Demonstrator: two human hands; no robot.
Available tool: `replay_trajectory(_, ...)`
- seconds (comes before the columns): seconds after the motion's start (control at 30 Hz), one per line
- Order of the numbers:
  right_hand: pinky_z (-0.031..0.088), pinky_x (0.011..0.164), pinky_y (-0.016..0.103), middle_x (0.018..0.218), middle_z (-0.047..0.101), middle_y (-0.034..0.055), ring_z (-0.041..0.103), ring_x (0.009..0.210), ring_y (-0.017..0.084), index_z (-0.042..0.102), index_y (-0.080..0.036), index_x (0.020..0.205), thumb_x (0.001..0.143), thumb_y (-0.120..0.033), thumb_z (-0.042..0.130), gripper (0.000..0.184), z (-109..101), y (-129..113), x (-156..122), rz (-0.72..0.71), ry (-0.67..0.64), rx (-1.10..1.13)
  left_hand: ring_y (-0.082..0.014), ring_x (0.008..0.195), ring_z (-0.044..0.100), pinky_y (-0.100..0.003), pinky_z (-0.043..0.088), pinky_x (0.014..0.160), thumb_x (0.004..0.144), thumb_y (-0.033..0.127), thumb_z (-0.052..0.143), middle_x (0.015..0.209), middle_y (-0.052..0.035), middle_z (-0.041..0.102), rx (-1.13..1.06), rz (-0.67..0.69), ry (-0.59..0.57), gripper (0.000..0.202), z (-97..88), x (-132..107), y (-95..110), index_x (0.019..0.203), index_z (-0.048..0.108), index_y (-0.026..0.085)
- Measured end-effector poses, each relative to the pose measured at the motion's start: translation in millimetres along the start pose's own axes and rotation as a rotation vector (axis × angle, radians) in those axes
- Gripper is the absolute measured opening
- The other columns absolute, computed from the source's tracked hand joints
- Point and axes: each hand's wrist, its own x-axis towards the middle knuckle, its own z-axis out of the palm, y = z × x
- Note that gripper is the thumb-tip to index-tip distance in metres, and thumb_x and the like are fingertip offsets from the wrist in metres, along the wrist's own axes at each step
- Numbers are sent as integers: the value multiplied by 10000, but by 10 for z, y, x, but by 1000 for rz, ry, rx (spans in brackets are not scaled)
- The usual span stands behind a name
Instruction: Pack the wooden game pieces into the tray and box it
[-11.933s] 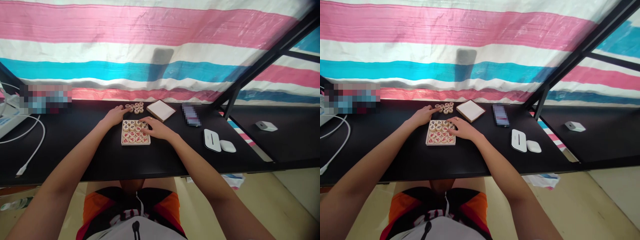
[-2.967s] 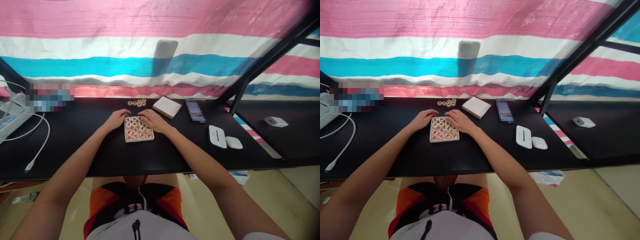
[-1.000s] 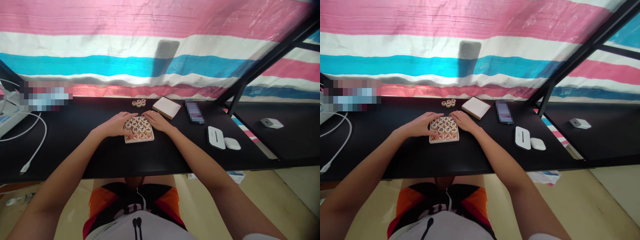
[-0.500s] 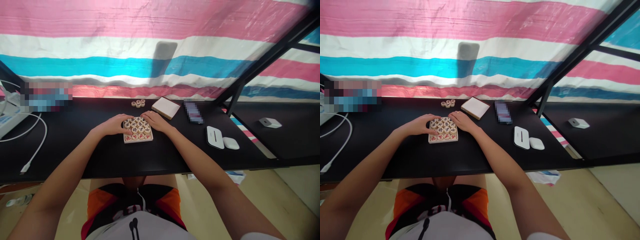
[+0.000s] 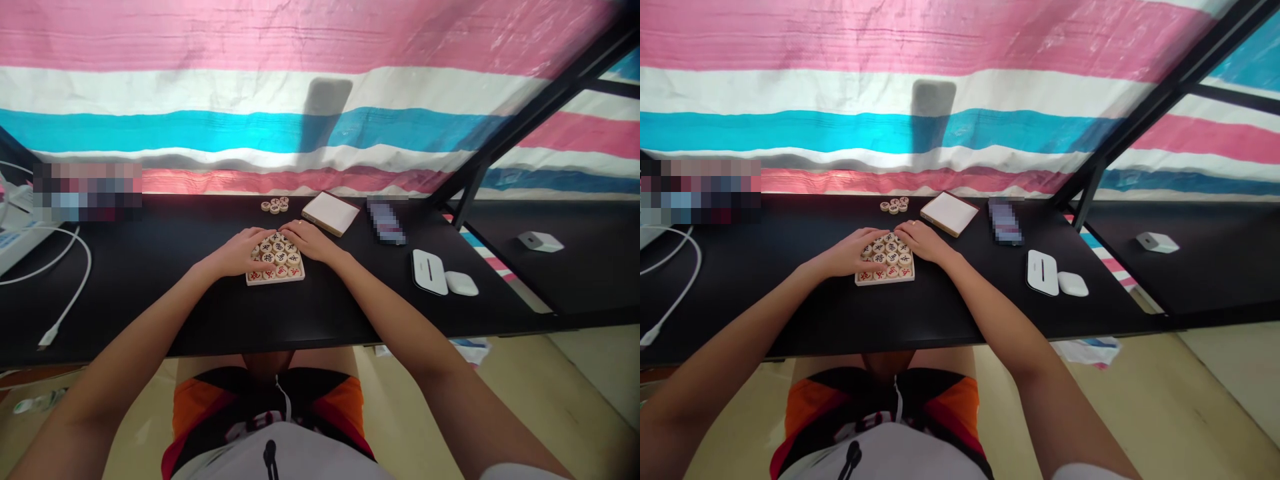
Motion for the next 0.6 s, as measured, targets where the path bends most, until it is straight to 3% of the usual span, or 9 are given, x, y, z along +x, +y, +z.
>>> replay_trajectory(0.23, 411, 892, 335, 1011, 641, 92, 550, 935, 211, 646, -165, 1067, 981, -346, 342, 364, -4, -4, 2, -10, -13, -12, -297, 1249, 420, -400, 343, 1055, 754, 646, 585, 1350, -113, 460, -18, 25, 54, 809, 65, 18, -6, 1410, 397, 212)
replay_trajectory(0.6, 411, 854, 316, 949, 632, 83, 553, 883, 197, 635, -159, 998, 983, -326, 350, 331, -21, -23, 19, -31, -9, -32, -317, 1236, 435, -431, 342, 1036, 730, 685, 579, 1362, -122, 465, 60, 21, 12, 865, 44, 89, 77, 1428, 363, 222)
